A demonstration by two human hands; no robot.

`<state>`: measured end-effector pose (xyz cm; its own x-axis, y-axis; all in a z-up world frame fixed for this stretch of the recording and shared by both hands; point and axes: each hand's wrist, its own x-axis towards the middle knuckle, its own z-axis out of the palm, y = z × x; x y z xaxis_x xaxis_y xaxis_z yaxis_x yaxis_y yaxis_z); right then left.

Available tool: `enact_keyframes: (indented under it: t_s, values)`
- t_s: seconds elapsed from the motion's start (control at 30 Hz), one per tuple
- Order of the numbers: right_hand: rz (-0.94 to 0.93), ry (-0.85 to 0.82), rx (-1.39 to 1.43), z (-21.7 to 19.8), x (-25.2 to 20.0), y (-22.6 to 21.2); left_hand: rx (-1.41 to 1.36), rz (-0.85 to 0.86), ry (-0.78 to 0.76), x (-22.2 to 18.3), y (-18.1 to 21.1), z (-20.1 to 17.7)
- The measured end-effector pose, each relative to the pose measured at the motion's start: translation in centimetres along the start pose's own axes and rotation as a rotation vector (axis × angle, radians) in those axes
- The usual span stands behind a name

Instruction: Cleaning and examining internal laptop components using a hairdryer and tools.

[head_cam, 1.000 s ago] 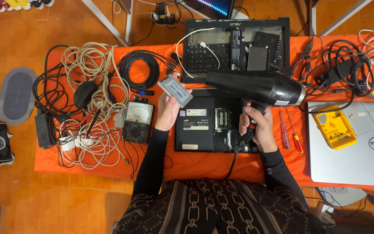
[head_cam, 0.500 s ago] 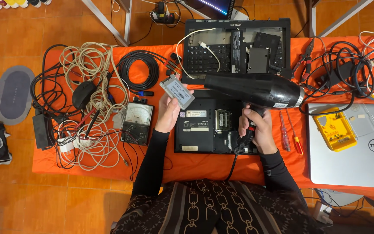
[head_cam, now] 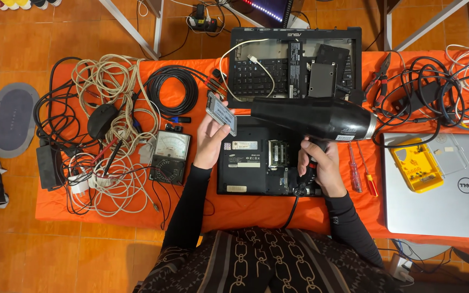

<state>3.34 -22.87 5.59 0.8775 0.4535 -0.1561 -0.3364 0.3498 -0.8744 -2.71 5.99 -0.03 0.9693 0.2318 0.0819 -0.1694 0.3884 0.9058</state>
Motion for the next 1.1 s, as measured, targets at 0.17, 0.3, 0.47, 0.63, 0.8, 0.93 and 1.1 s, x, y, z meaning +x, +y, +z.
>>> enact_keyframes:
  t_s: [0.17, 0.3, 0.47, 0.63, 0.8, 0.93, 1.1]
  values:
    - [0.001, -0.007, -0.015, -0.2, -0.01, 0.44, -0.032, 0.009, 0.007, -0.03, -0.16, 0.03]
    - [-0.003, -0.024, -0.018, -0.26, 0.1, 0.64, -0.023, 0.018, 0.012, -0.04, -0.04, 0.01]
    - [-0.006, -0.028, -0.008, -0.17, 0.07, 0.59, -0.047, 0.029, 0.012, -0.07, 0.01, 0.06]
    - [0.002, -0.022, 0.004, -0.17, 0.06, 0.67, -0.059, 0.04, 0.009, -0.08, -0.18, -0.04]
    - [-0.008, -0.04, -0.009, -0.3, 0.15, 0.73, -0.054, 0.025, 0.015, -0.03, -0.26, -0.04]
    - [0.002, -0.032, 0.004, -0.15, 0.14, 0.63, -0.034, 0.014, 0.009, 0.04, -0.13, 0.09]
    - [-0.007, -0.041, -0.011, -0.22, 0.21, 0.64, -0.003, -0.004, 0.0, -0.01, -0.21, -0.03]
